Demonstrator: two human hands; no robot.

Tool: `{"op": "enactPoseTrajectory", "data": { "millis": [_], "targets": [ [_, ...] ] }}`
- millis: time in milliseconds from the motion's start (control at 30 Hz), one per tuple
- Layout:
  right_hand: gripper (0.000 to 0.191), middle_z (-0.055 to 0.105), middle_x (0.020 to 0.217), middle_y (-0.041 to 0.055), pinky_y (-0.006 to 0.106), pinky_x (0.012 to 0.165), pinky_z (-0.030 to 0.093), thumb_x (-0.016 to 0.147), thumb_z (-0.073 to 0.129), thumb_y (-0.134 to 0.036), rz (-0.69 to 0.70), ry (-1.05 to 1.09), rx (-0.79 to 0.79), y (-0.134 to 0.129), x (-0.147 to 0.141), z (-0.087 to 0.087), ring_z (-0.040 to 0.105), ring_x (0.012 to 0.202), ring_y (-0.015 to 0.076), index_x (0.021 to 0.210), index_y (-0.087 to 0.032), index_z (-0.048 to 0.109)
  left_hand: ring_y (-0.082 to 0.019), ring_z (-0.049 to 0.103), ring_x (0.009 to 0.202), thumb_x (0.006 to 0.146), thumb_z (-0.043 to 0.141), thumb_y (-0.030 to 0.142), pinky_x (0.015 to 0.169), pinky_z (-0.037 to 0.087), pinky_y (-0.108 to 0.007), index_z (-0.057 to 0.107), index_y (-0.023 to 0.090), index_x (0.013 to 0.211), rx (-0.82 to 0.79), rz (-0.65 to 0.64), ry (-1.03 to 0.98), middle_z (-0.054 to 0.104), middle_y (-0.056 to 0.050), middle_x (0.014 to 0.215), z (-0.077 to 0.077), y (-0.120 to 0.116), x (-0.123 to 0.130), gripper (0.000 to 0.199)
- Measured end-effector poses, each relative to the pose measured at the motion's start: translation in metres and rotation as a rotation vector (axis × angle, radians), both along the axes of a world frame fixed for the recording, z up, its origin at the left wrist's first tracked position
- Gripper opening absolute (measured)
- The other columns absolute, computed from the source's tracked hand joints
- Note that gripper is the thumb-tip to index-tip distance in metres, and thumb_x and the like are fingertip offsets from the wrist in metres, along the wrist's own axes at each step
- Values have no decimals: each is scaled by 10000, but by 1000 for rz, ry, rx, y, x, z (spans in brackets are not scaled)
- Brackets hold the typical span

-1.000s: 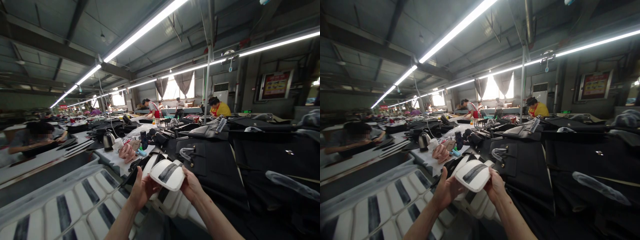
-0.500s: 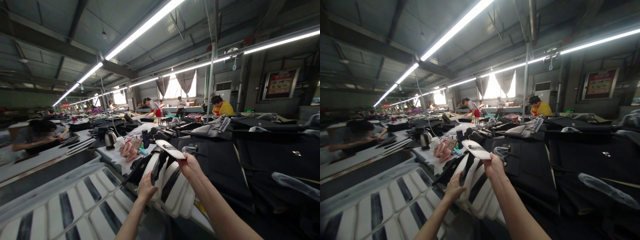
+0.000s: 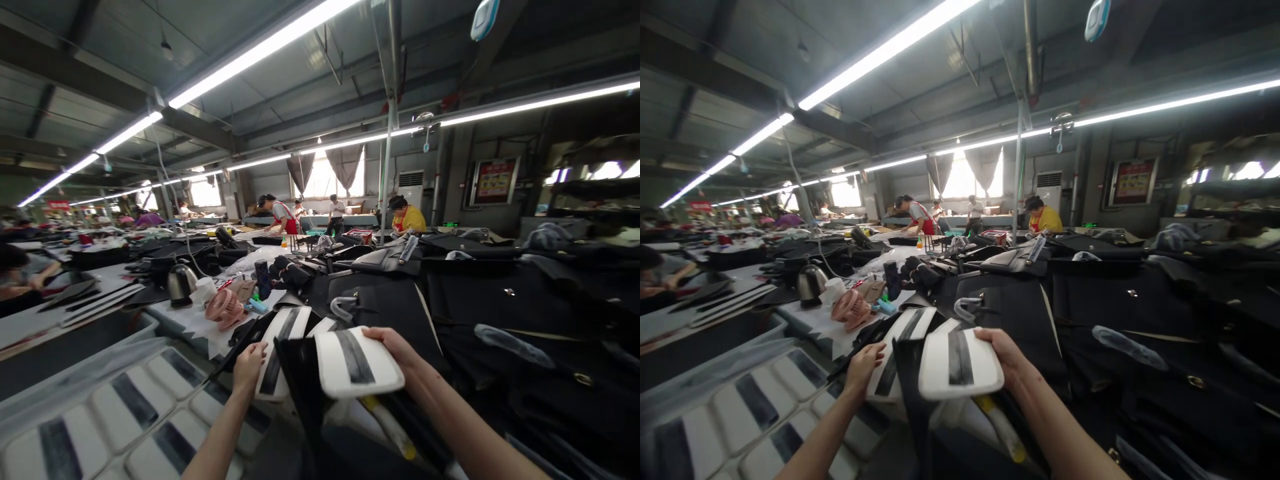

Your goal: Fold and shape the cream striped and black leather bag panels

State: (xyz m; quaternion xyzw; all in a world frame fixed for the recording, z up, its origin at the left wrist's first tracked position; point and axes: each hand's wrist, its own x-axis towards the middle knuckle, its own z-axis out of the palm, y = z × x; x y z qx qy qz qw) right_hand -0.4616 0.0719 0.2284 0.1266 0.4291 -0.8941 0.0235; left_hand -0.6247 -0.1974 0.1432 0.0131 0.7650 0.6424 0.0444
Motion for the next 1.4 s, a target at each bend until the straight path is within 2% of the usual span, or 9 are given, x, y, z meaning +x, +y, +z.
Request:
{"op": "enactPoseTrajectory", "data": {
  "millis": [200,400,567,833,933,1033,1100,1200,1400],
  "targets": [
    [220,728,881,113,275,656,557,830,697,-183,64,77,80,-2,49,-46,681,697,189,1032,-99,672,-316,704,822,686,693,706,567,583,-406,689,179,1052,119,-345,-229,564,-186,1339,16,23,64,642],
    [349,731,967,105,248,749,529,833,735,-259,187,174,164,11,73,-52,694,817,181,1150,-130,670,-282,651,968,675,743,658,621,576,-319,605,218,1221,141,-334,-160,570,-152,1293,16,40,89,715],
    [355,729,1001,115,250,747,526,826,747,-276,221,188,267,44,103,-38,698,823,188,1140,-123,688,-168,633,829,704,759,587,648,534,-238,616,204,1184,171,-326,-80,592,-96,1234,11,35,102,631],
    [318,740,949,161,282,707,535,774,746,-222,248,14,452,96,190,15,716,777,235,1042,-55,715,-133,625,687,677,816,468,591,530,-235,537,233,1211,176,-440,-42,626,-57,1096,-22,43,169,647],
    [289,740,929,167,342,734,535,778,684,-181,220,-27,528,105,224,34,720,785,250,1021,-25,702,-120,607,688,600,865,405,563,534,-234,457,294,1287,197,-367,50,528,-75,1297,-18,52,191,806],
    [239,743,889,154,381,763,530,771,643,-156,188,-82,575,106,254,47,723,801,254,956,-20,708,-108,584,674,571,884,326,516,480,-201,406,366,1392,173,-531,54,482,-68,1407,0,58,209,951],
    [245,742,897,169,374,757,532,763,640,-154,192,-119,592,104,272,50,723,803,253,954,-20,715,-110,550,634,672,827,325,517,434,-196,575,295,1277,123,-774,3,648,-45,1154,12,59,219,655],
    [253,745,886,171,334,741,534,756,648,-152,199,-143,608,104,294,47,724,782,231,962,-32,731,-147,541,683,811,700,305,613,433,-227,731,187,878,46,-1055,41,663,-21,803,21,59,229,139],
    [276,739,907,200,383,755,532,746,671,-197,194,-208,577,102,324,30,724,795,254,963,-42,741,-168,541,756,842,643,256,695,427,-239,721,183,836,-78,-1162,103,635,-15,785,17,57,241,106]
  ]
}}
